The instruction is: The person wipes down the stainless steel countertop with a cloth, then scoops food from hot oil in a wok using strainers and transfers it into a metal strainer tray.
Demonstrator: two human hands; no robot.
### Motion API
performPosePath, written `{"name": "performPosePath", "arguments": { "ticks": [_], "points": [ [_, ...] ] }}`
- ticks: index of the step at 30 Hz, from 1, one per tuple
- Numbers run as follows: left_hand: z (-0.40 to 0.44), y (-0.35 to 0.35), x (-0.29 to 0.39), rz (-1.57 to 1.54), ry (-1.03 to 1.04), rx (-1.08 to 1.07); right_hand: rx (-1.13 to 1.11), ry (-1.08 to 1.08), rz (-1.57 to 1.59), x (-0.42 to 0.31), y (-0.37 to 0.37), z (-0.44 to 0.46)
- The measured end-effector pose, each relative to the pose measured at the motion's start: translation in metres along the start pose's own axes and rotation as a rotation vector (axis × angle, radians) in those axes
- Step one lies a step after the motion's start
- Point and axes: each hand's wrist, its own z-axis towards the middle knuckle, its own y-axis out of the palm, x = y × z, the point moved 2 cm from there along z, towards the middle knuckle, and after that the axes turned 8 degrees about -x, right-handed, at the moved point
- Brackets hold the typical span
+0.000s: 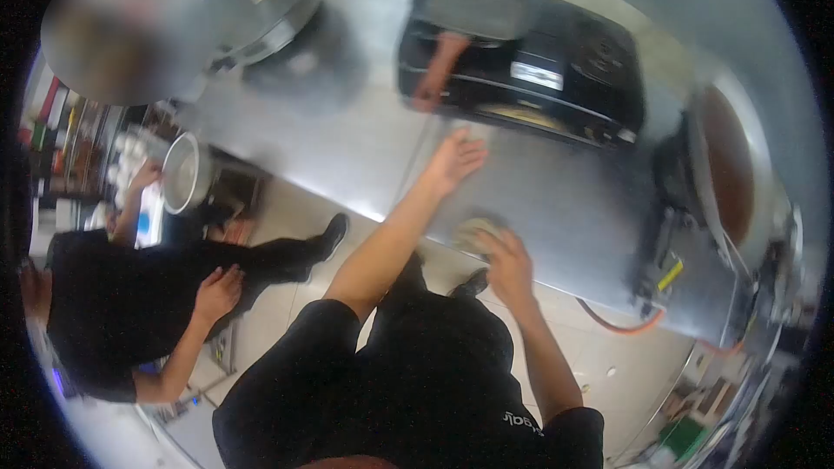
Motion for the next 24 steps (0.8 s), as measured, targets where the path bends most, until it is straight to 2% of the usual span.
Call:
{"name": "performPosePath", "arguments": {
  "ticks": [1, 3, 5, 7, 10, 13, 16, 20, 22, 24],
  "points": [
    [0.01, 0.018, -0.003, -0.052, -0.025, -0.004, 0.052, 0.037, -0.011, 0.023, -0.022, -0.021],
    [0.035, 0.049, -0.015, -0.092, -0.003, 0.062, 0.039, 0.251, 0.09, 0.042, -0.083, -0.058],
    [0.061, 0.073, -0.02, -0.13, 0.044, 0.091, 0.144, 0.312, 0.068, 0.084, -0.107, -0.102],
    [0.086, 0.087, -0.022, -0.158, 0.114, 0.084, 0.222, 0.461, 0.045, 0.117, -0.119, -0.149],
    [0.134, 0.067, -0.029, -0.298, 0.23, 0.083, 0.274, 0.482, 0.037, 0.137, -0.127, -0.191],
    [0.122, 0.071, -0.026, -0.267, 0.292, 0.355, 0.288, 0.499, 0.073, 0.134, -0.132, -0.204],
    [0.109, 0.067, -0.023, -0.193, 0.352, 0.343, 0.317, 0.516, 0.074, 0.141, -0.123, -0.203],
    [0.089, 0.062, -0.015, -0.141, 0.327, 0.335, 0.319, 0.564, 0.17, 0.143, -0.137, -0.199],
    [0.091, 0.042, -0.016, -0.159, 0.33, 0.256, 0.34, 0.499, 0.111, 0.163, -0.13, -0.199],
    [0.079, 0.04, -0.009, -0.126, 0.32, 0.295, 0.329, 0.489, 0.103, 0.169, -0.134, -0.196]
  ]
}}
